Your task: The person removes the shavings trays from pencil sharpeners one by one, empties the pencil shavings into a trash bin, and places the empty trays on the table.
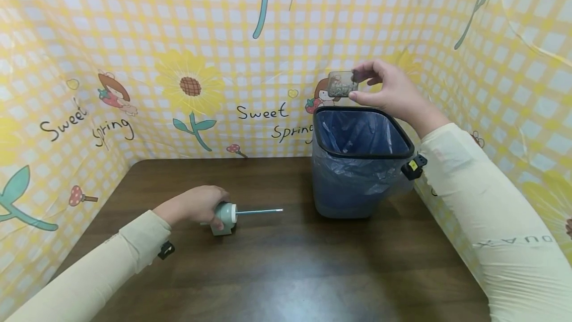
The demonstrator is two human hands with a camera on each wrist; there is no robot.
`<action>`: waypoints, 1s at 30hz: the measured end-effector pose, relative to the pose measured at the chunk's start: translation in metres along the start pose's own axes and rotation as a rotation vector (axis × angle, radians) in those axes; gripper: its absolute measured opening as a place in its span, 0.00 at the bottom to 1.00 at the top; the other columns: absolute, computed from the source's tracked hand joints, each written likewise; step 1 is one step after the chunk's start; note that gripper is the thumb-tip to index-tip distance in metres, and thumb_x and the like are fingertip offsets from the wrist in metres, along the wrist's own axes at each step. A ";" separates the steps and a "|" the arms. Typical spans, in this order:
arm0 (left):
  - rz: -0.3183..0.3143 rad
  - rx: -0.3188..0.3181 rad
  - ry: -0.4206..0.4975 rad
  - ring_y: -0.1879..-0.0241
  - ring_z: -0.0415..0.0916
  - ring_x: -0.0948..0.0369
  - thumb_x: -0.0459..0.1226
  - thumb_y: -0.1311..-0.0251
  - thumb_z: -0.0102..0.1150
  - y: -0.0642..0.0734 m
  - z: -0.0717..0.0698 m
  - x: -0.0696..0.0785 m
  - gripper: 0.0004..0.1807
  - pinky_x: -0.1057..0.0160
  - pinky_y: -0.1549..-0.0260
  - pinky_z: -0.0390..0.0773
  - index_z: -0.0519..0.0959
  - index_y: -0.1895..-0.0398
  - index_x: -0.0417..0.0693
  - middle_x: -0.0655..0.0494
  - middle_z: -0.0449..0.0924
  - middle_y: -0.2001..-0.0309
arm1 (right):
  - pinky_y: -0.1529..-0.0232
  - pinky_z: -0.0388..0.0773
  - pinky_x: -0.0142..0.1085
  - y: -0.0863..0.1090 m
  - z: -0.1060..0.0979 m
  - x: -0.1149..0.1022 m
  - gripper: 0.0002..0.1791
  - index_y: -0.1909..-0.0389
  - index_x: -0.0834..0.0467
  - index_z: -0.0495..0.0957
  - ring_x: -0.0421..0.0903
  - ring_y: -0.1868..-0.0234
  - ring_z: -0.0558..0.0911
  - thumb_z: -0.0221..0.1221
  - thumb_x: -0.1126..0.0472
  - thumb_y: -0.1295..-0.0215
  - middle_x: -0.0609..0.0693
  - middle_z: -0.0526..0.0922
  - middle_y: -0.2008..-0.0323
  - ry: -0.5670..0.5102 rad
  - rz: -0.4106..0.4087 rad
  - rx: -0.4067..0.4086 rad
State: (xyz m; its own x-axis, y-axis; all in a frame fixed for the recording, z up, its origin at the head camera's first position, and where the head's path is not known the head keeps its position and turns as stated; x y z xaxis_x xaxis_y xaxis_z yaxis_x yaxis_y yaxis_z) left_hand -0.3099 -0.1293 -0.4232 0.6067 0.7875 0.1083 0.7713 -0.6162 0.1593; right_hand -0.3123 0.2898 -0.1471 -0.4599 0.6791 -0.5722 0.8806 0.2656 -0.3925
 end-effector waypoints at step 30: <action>-0.007 0.002 0.006 0.65 0.75 0.62 0.54 0.56 0.82 0.003 -0.002 0.003 0.32 0.57 0.61 0.80 0.82 0.52 0.46 0.59 0.82 0.61 | 0.41 0.70 0.47 -0.020 -0.028 0.012 0.35 0.31 0.60 0.69 0.59 0.37 0.71 0.67 0.49 0.33 0.58 0.74 0.36 0.229 -0.004 -0.064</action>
State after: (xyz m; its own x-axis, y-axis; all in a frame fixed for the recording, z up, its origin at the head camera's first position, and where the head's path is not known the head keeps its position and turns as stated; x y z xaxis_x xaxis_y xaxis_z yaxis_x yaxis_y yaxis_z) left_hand -0.3060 -0.1290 -0.4199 0.5999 0.7921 0.1131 0.7761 -0.6104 0.1584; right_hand -0.3323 0.3123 -0.1258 -0.4319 0.8137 -0.3892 0.8875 0.3065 -0.3440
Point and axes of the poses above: each hand's wrist, its own y-axis away from the middle knuckle, its own z-axis out of the palm, x = y × z, the point moved 5 cm from there along -y, towards the middle knuckle
